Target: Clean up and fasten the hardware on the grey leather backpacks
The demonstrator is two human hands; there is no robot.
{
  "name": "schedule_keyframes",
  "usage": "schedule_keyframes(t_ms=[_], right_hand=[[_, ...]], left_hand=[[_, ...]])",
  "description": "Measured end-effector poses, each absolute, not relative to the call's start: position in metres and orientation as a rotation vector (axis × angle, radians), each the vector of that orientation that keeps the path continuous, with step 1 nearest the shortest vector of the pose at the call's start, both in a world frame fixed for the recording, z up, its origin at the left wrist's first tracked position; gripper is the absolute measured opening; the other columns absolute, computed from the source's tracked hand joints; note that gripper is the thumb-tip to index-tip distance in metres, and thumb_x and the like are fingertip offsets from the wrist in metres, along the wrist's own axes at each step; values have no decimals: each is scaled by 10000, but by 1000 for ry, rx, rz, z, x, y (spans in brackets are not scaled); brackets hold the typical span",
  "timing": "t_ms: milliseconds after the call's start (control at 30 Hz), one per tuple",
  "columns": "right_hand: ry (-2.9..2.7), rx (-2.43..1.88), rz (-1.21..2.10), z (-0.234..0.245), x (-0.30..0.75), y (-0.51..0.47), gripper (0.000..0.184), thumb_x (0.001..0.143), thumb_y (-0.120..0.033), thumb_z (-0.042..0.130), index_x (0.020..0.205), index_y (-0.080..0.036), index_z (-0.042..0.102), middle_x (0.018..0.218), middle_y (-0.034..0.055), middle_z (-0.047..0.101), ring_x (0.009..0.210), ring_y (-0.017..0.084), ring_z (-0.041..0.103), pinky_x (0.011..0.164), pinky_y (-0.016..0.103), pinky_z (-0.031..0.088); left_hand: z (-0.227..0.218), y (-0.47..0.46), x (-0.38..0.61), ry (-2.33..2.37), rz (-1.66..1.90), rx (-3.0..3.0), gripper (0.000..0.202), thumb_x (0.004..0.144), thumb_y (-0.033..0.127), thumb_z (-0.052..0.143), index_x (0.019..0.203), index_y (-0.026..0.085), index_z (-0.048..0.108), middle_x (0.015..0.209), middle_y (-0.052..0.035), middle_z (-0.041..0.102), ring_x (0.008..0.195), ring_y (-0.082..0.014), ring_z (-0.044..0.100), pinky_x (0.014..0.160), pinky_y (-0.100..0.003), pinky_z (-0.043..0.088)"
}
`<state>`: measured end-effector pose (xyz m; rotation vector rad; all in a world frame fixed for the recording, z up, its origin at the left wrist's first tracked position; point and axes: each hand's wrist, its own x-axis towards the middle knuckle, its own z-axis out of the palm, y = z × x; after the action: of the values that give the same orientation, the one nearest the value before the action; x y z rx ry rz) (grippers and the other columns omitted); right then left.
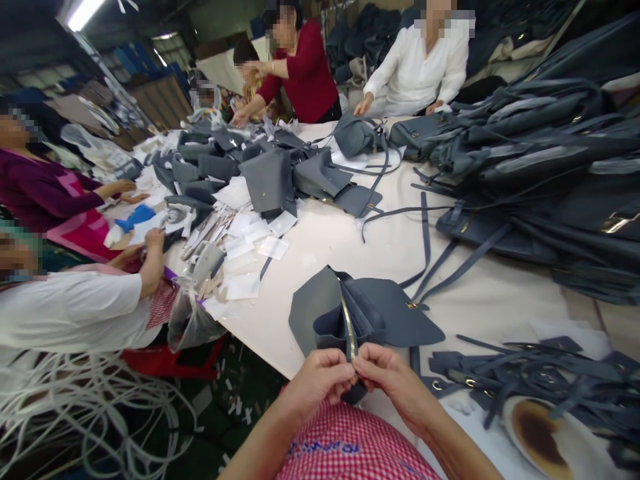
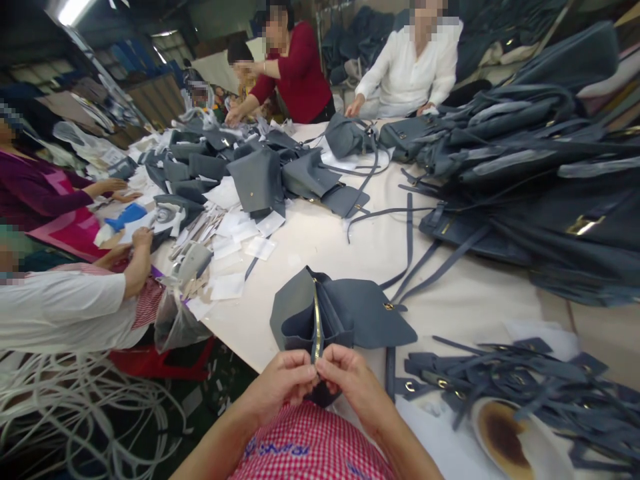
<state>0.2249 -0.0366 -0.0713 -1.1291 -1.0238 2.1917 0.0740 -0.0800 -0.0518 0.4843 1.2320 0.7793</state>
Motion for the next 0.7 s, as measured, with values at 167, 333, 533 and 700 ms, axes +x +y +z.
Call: schedule_keyframes(t_ms=[167,333,533,700], right_hand=[[-1124,-1160,2093,-69,233,-37,384,672,-533,741,584,-176,630,554,-22,562,542,111,429,550,261,345],[-1019,-1337,2009,-69,244,-48,440,607,-615,741,699,-186,710,663,14,635,598,140,506,567,272,393],[-1133,-1371,1992,-69,247,-56,392,669,-566,675,677,-176,722,617,9,590,591,145,483,575,282,387],[-1247,-1444,1890,-72,243,-54,264,674,-434,646,585,-186,656,544,-15,530,539,135,425,547,287,330]], left_hand=[[-55,-78,81,1257,851,425,269,579,280,765,649,139,547,548,44,529,401,-14,306,401,-198,123],[-61,-76,81,1071,871,249,374,541,273,846,670,139,521,595,20,554,416,1,252,425,-198,56],[-66,-74,83,1020,836,197,432,504,277,872,708,139,517,582,42,498,429,-2,238,425,-191,54],[-66,-74,85,1045,844,217,402,527,282,861,719,129,542,563,48,479,431,-8,258,427,-197,59]])
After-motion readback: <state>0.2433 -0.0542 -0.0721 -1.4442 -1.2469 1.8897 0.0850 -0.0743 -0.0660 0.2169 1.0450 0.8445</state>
